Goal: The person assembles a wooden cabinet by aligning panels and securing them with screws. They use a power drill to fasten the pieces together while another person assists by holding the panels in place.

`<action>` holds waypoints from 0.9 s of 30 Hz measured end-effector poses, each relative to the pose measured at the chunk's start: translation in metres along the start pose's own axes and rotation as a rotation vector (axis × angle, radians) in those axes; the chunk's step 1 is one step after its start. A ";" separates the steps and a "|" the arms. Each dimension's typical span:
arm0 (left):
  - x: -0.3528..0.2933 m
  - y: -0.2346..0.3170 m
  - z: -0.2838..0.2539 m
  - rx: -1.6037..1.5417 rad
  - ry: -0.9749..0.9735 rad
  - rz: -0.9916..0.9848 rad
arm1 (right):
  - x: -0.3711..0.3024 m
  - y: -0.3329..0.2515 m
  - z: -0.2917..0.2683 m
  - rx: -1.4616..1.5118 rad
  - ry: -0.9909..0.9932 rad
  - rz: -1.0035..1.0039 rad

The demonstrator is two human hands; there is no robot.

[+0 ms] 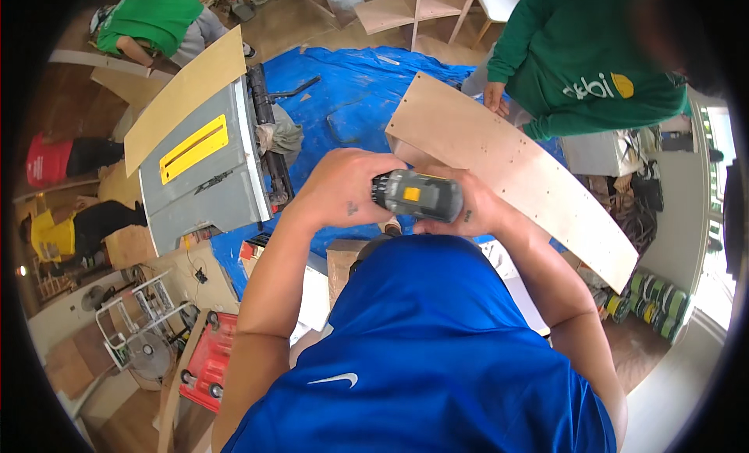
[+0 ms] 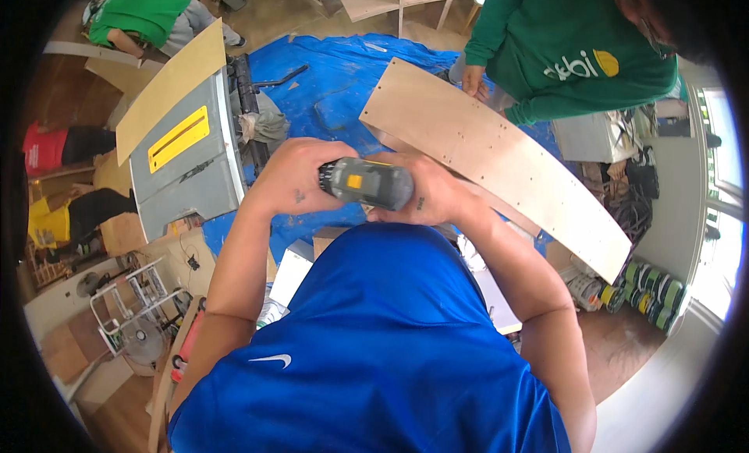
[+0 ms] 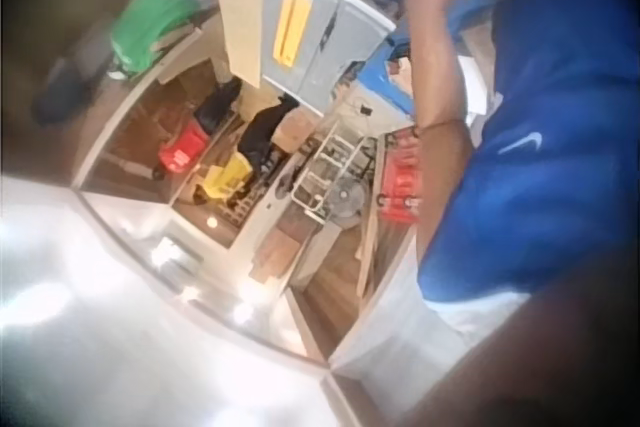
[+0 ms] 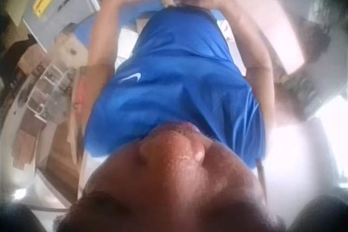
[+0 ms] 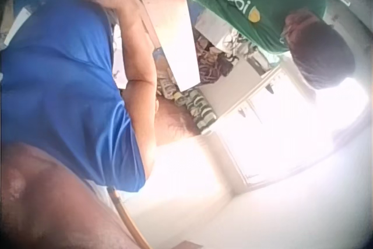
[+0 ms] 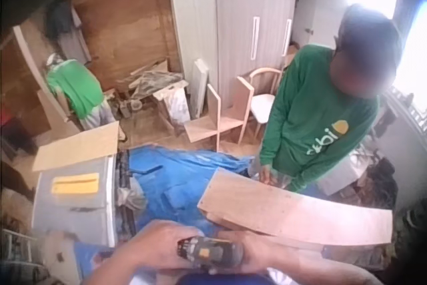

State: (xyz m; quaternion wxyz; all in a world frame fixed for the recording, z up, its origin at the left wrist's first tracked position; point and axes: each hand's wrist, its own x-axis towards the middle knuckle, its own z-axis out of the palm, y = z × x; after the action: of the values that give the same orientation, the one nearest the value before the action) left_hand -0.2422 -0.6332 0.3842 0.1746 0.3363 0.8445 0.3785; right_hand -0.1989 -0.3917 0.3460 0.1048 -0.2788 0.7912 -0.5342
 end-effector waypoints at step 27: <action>0.143 -0.278 0.094 -0.314 -0.038 -0.193 | 0.098 0.137 -0.029 0.084 0.394 1.036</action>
State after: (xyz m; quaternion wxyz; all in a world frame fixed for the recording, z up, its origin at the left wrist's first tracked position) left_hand -0.4140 -0.6193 0.1073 0.2767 0.2294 0.7998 0.4808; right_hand -0.3384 -0.3858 0.2473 0.2148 0.2562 0.8074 -0.4861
